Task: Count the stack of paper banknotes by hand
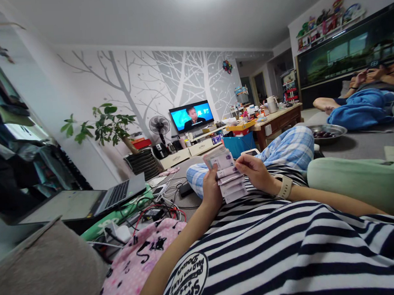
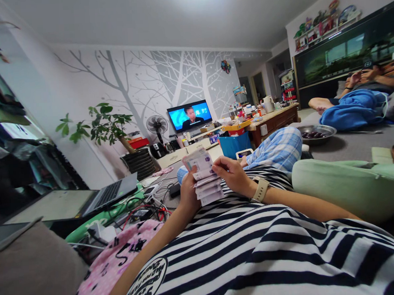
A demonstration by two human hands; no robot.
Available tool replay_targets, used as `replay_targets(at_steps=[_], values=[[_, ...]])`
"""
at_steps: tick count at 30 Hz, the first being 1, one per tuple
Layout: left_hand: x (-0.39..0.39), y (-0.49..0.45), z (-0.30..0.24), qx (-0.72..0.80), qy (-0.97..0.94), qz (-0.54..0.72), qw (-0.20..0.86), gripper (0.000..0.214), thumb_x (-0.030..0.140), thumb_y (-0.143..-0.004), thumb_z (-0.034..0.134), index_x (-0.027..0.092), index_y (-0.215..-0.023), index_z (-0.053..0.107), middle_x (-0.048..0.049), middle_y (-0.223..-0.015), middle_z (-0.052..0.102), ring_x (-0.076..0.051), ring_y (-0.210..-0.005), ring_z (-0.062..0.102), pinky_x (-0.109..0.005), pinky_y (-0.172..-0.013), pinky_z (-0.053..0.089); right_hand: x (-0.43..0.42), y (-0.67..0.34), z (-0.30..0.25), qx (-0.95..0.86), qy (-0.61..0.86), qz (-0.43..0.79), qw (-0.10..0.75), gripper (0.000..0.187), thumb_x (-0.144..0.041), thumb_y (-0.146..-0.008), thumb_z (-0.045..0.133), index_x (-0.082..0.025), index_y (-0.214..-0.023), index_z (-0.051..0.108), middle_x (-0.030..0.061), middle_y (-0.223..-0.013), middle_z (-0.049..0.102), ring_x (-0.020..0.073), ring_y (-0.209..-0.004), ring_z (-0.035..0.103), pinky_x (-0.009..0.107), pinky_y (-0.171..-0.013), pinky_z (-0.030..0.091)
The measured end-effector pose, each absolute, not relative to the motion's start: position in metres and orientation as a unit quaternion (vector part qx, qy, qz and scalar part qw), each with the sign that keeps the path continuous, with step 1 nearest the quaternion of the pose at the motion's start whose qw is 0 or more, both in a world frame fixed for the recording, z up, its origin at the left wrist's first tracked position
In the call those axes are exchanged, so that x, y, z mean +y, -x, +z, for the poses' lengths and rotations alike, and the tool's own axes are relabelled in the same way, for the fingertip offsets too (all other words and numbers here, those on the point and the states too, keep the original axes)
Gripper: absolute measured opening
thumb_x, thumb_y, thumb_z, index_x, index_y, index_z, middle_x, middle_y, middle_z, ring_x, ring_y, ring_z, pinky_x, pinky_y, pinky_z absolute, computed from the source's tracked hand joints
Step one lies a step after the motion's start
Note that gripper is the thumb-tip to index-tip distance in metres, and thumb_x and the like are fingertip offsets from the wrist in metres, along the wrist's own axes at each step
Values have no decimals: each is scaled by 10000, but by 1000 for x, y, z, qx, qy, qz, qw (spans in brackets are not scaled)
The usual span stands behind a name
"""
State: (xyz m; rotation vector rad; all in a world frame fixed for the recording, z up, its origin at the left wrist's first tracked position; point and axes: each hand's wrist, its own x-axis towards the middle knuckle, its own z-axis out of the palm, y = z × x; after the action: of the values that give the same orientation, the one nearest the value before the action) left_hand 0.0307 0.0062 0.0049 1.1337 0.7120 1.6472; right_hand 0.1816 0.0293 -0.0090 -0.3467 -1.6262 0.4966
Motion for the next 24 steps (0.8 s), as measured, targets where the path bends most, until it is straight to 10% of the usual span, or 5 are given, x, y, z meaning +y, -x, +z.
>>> replay_targets(at_steps=[24], values=[[5, -33, 5, 276, -458, 690, 488, 391, 315, -638, 775, 126, -966, 682, -60, -870, 751, -248, -859, 697, -383, -868, 494, 35, -182, -7, -678, 241, 249, 648, 348, -486, -784, 676, -192, -693, 513, -36, -611, 466, 117, -573, 405, 252, -538, 330]])
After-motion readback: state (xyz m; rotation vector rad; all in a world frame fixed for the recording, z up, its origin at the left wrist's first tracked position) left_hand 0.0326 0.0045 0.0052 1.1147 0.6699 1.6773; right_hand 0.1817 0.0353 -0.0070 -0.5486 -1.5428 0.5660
